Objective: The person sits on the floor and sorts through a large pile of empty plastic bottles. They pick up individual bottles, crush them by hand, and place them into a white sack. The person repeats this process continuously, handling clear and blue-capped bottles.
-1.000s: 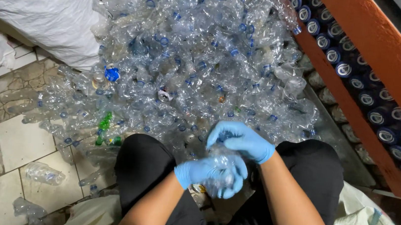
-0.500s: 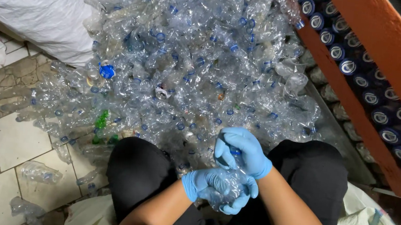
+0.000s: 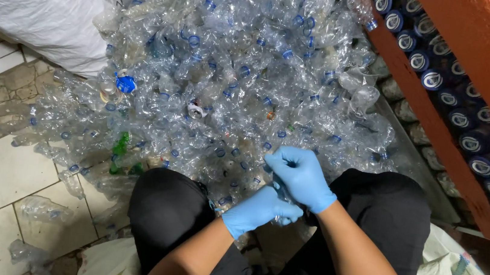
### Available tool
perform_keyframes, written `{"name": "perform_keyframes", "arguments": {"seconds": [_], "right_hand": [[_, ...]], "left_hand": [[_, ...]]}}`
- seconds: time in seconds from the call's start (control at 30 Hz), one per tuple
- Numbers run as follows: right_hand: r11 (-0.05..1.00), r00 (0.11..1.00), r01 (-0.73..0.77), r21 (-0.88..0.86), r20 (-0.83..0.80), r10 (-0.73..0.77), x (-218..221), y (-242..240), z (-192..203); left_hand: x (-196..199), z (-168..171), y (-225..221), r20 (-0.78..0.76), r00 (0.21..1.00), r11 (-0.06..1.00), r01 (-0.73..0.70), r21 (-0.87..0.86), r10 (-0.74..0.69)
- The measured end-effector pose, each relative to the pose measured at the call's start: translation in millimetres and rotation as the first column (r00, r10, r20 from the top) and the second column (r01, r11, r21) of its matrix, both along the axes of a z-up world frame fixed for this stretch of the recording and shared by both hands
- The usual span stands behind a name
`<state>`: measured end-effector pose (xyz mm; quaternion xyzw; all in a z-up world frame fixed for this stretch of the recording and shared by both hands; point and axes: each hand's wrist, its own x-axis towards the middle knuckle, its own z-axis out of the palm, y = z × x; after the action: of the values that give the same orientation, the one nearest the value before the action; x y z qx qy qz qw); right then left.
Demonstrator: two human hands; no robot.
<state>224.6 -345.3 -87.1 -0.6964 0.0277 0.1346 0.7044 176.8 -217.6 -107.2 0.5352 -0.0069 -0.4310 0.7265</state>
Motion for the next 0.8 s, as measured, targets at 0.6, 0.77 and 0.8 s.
{"name": "perform_keyframes", "arguments": {"seconds": [0.6,0.77,0.8], "right_hand": [[0.989,0.975,-0.052,-0.136,0.207,0.08,-6.3,7.2,-8.8],[0.928,0.942,-0.31,0.205,0.197,0.271,-15.8,-0.6,29.7],[0.86,0.937,-0.343,0.378,0.203,0.285,-17.4,-2.3,29.4]], "left_hand": [[23.5,1.1,23.5,0.362,0.92,0.973,0.074,0.22,-0.152],[2.0,13.8,43.6,0.127,0.965,0.961,0.246,-0.13,-0.23],[-2.6,22.5,45.1,0.02,0.963,0.921,0.263,-0.287,-0.268]]}}
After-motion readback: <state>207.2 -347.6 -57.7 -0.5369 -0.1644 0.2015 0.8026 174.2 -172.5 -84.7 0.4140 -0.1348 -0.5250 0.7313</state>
